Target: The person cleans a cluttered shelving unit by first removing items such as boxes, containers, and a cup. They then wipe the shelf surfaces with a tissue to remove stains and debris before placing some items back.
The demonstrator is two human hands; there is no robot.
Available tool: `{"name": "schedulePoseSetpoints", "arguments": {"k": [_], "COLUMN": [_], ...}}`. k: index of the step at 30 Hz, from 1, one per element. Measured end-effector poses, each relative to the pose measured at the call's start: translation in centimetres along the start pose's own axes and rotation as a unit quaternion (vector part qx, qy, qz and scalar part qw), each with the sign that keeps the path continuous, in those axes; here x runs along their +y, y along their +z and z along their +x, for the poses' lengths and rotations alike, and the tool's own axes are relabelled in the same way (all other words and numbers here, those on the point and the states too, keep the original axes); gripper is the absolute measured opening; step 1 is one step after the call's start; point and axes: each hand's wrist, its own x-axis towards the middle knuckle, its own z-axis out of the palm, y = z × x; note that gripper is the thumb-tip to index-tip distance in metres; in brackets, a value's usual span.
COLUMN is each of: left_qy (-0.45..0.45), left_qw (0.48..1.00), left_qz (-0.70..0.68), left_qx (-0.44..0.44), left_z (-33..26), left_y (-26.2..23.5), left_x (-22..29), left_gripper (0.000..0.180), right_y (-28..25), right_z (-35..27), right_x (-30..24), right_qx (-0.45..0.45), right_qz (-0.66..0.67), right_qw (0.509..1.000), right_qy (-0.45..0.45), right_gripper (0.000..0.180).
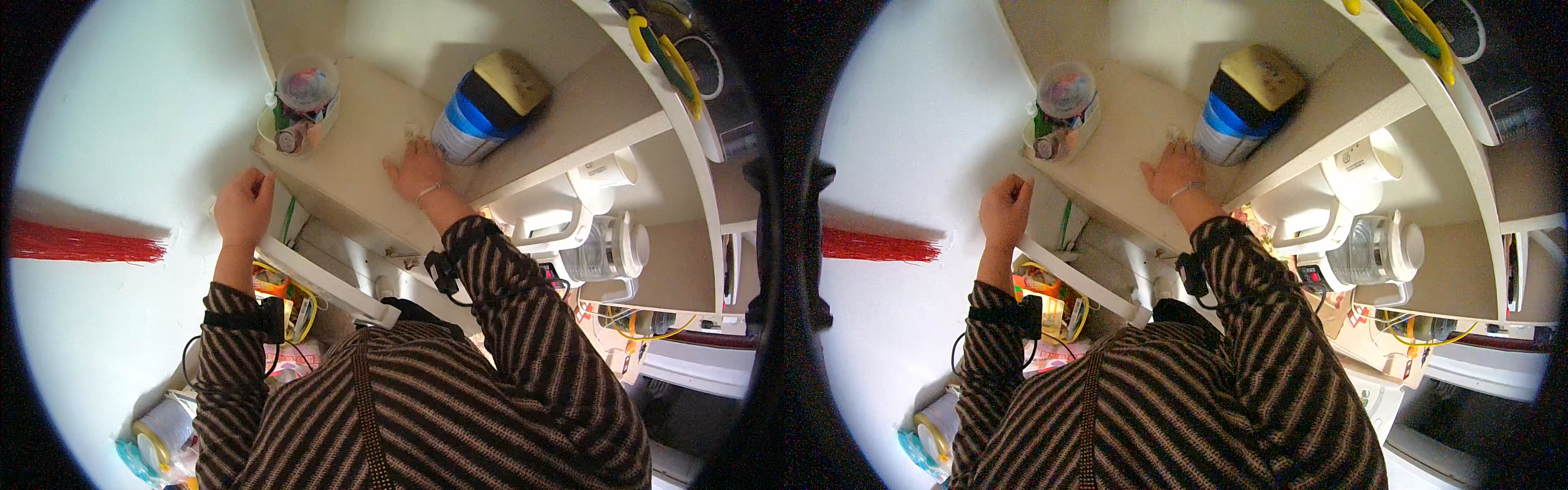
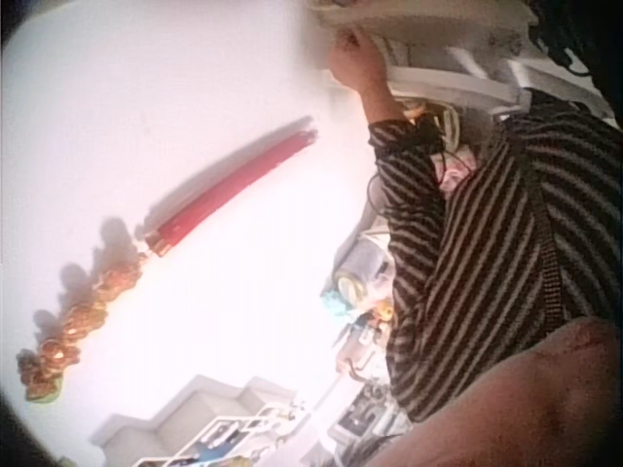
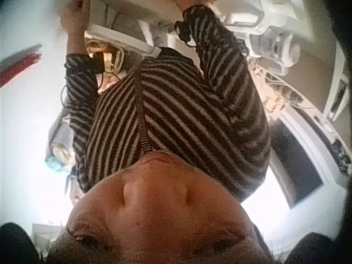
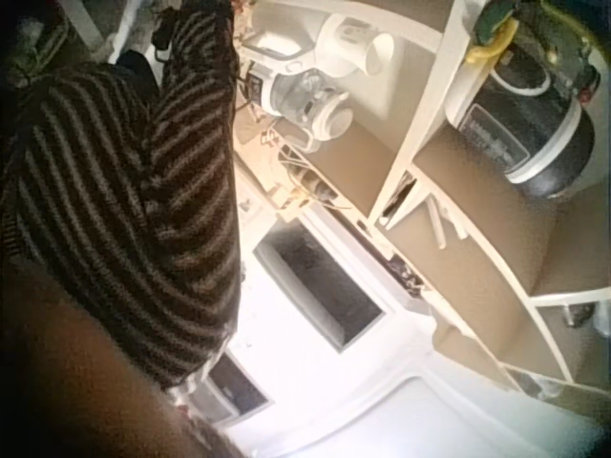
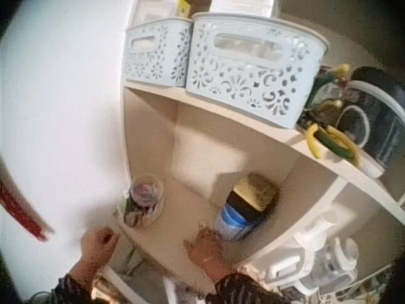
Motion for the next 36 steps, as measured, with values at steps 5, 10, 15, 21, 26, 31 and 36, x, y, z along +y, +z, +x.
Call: {"name": "schedulePoseSetpoints", "arguments": {"k": [5,10,15,21,26,31,36], "left_qy": [-0.006,-0.009,-0.009,0.0,-0.009,-0.012,-0.012], "left_qw": [1.0,1.0,0.999,1.0,1.0,1.0,1.0], "left_qz": [-0.029,-0.021,-0.032,-0.019,-0.023,-0.017,-0.018], "left_qx": [0.007,0.004,0.003,0.006,0.003,-0.001,0.006], "left_z": [-0.3,-0.1,-0.1,0.0,-0.1,-0.1,-0.1], "left_y": [0.1,-0.1,-0.2,-0.3,-0.4,-0.4,-0.4], "left_x": [0.1,0.2,0.2,0.3,0.5,0.5,0.5], "left_gripper": [0.028,0.028,0.026,0.028,0.029,0.029,0.027], "right_y": [0.6,2.3,2.8,2.1,2.1,2.2,1.0], "right_z": [-0.4,0.1,0.2,0.0,-0.2,-0.1,0.4], "right_x": [0.6,1.0,1.1,1.4,1.5,1.9,1.9], "right_qx": [0.036,0.083,0.065,0.019,0.118,0.08,0.064], "right_qz": [0.008,0.014,-0.005,0.037,0.046,0.066,0.069], "right_qw": [0.999,0.996,0.997,0.999,0.991,0.993,0.995], "right_qy": [-0.036,-0.026,-0.029,-0.022,-0.049,-0.05,-0.02], "right_gripper": [0.069,0.057,0.049,0.054,0.034,0.037,0.044]}}
